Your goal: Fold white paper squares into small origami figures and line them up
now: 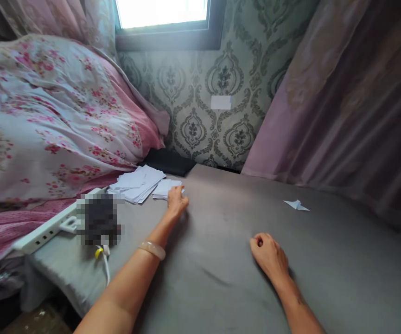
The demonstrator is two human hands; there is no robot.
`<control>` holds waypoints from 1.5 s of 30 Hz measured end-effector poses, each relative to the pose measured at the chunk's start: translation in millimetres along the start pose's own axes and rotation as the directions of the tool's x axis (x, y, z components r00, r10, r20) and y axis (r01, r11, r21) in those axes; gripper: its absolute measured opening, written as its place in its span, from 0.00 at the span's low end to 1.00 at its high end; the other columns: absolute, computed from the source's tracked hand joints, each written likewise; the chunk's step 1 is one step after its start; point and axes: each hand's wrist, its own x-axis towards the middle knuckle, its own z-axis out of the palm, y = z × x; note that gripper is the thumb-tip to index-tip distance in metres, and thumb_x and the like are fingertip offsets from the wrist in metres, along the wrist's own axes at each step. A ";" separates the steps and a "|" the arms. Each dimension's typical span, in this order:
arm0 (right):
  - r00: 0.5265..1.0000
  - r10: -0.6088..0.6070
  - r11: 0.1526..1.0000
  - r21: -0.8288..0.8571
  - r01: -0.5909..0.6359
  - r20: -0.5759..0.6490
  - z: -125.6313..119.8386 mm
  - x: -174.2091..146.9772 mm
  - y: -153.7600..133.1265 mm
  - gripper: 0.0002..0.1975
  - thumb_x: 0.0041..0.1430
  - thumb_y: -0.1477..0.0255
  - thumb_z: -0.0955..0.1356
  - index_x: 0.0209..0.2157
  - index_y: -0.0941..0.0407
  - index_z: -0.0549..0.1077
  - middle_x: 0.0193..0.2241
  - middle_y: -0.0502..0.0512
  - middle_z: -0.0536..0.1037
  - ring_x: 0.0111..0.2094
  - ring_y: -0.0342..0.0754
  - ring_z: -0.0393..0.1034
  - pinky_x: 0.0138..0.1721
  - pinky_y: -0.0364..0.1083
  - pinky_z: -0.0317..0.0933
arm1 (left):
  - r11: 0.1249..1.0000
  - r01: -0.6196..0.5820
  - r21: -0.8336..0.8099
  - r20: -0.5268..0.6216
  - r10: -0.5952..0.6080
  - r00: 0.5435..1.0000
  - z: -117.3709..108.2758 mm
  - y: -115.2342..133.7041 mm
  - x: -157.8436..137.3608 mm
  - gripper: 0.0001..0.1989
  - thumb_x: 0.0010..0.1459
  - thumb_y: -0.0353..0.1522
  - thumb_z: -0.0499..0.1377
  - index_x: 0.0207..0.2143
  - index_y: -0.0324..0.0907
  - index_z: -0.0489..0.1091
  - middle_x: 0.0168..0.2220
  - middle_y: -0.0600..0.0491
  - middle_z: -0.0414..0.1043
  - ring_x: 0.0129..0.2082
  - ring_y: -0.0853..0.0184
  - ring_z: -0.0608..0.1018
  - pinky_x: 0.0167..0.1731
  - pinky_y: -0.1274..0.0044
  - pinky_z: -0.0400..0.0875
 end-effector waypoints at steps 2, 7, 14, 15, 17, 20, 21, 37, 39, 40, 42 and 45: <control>1.000 -0.014 1.000 0.020 0.015 -0.016 3.0 -0.1 3.6 0.12 0.57 0.69 0.59 0.30 0.53 0.73 0.36 0.55 0.76 0.33 0.49 0.70 0.30 0.44 0.53 | 0.995 0.090 0.034 -0.070 -0.087 0.994 -7.8 -19.8 16.4 0.29 0.50 0.27 0.53 0.57 0.31 0.60 0.55 0.36 0.62 0.56 0.50 0.64 0.55 0.64 0.58; 1.000 0.015 0.999 0.031 -0.016 0.012 0.3 0.9 2.7 0.12 0.57 0.68 0.59 0.28 0.53 0.71 0.34 0.53 0.75 0.30 0.48 0.67 0.28 0.44 0.50 | 0.982 0.164 0.092 -0.046 -0.160 0.986 -27.6 -59.5 43.5 0.32 0.46 0.27 0.57 0.56 0.33 0.60 0.55 0.38 0.64 0.56 0.50 0.66 0.55 0.65 0.60; 0.999 0.039 0.998 0.055 -0.041 0.034 -2.5 0.8 -0.2 0.11 0.57 0.68 0.58 0.28 0.52 0.71 0.34 0.52 0.74 0.28 0.47 0.64 0.27 0.45 0.47 | 0.993 0.072 0.094 0.165 -0.087 0.982 -39.6 -76.1 53.1 0.36 0.44 0.29 0.59 0.58 0.34 0.58 0.58 0.42 0.64 0.56 0.56 0.68 0.53 0.73 0.63; 0.999 0.040 0.998 0.053 -0.042 0.031 -2.2 0.7 -0.1 0.11 0.57 0.68 0.58 0.28 0.52 0.70 0.34 0.52 0.74 0.28 0.47 0.64 0.27 0.45 0.46 | 0.994 0.066 0.093 0.187 -0.082 0.979 -40.8 -77.4 53.1 0.36 0.45 0.30 0.59 0.59 0.34 0.57 0.57 0.41 0.64 0.55 0.57 0.69 0.52 0.73 0.64; 0.999 0.043 0.998 0.049 -0.045 0.026 -1.4 0.6 0.3 0.11 0.57 0.68 0.58 0.29 0.52 0.70 0.35 0.52 0.74 0.29 0.47 0.64 0.27 0.45 0.46 | 0.993 0.059 0.098 0.221 -0.079 0.972 -43.2 -80.1 54.0 0.37 0.46 0.31 0.59 0.59 0.32 0.57 0.56 0.41 0.66 0.52 0.58 0.72 0.50 0.74 0.67; 0.998 0.046 0.998 0.051 -0.048 0.034 -0.9 0.9 0.7 0.11 0.57 0.68 0.59 0.29 0.52 0.70 0.35 0.51 0.74 0.29 0.47 0.64 0.27 0.45 0.46 | 0.989 0.058 0.134 0.255 -0.091 0.963 -46.2 -82.7 59.3 0.35 0.45 0.31 0.58 0.58 0.33 0.60 0.52 0.43 0.71 0.48 0.58 0.75 0.46 0.75 0.69; 0.998 0.046 0.997 0.053 -0.048 0.040 -0.9 1.0 0.8 0.10 0.57 0.68 0.59 0.29 0.52 0.70 0.35 0.51 0.73 0.29 0.47 0.64 0.27 0.45 0.46 | 0.986 0.060 0.156 0.259 -0.100 0.961 -46.4 -82.5 62.4 0.33 0.45 0.30 0.58 0.57 0.33 0.62 0.51 0.43 0.71 0.48 0.58 0.75 0.46 0.75 0.68; 1.000 0.012 0.997 0.078 -0.013 0.013 -1.2 -2.0 0.9 0.10 0.58 0.69 0.58 0.29 0.53 0.69 0.34 0.51 0.73 0.30 0.47 0.66 0.27 0.44 0.47 | 0.882 0.165 0.440 0.112 -0.237 0.965 -2.8 -52.6 82.6 0.37 0.44 0.48 0.59 0.51 0.31 0.64 0.51 0.31 0.67 0.53 0.44 0.69 0.46 0.67 0.64; 1.000 0.008 0.997 0.079 -0.009 0.010 -1.2 -2.2 1.1 0.10 0.58 0.69 0.58 0.29 0.53 0.69 0.33 0.51 0.73 0.30 0.46 0.66 0.27 0.44 0.47 | 0.877 0.171 0.449 0.107 -0.243 0.964 -2.7 -50.8 82.5 0.38 0.44 0.48 0.60 0.51 0.30 0.63 0.51 0.31 0.67 0.53 0.44 0.69 0.46 0.67 0.64; 1.000 0.008 0.997 0.078 -0.008 0.009 -1.1 -2.3 1.3 0.10 0.58 0.69 0.58 0.29 0.53 0.69 0.34 0.51 0.73 0.29 0.46 0.66 0.27 0.44 0.47 | 0.876 0.171 0.451 0.108 -0.244 0.964 -3.2 -49.6 82.8 0.37 0.44 0.47 0.60 0.51 0.30 0.63 0.51 0.30 0.67 0.53 0.44 0.69 0.46 0.67 0.65; 1.000 0.008 0.997 0.072 -0.008 0.005 -0.8 -2.5 1.5 0.10 0.58 0.69 0.59 0.29 0.53 0.70 0.34 0.51 0.73 0.29 0.46 0.66 0.27 0.43 0.47 | 0.877 0.167 0.450 0.116 -0.243 0.963 -5.4 -47.0 83.9 0.36 0.44 0.46 0.60 0.50 0.30 0.64 0.51 0.30 0.67 0.52 0.45 0.70 0.44 0.68 0.65; 1.000 -0.002 0.998 0.069 0.002 -0.007 -0.2 -2.6 1.8 0.10 0.58 0.70 0.59 0.29 0.53 0.70 0.33 0.51 0.74 0.29 0.45 0.66 0.27 0.43 0.47 | 0.888 0.147 0.436 0.143 -0.229 0.963 -11.1 -44.0 85.2 0.34 0.45 0.46 0.59 0.49 0.30 0.64 0.50 0.31 0.69 0.51 0.47 0.72 0.42 0.70 0.66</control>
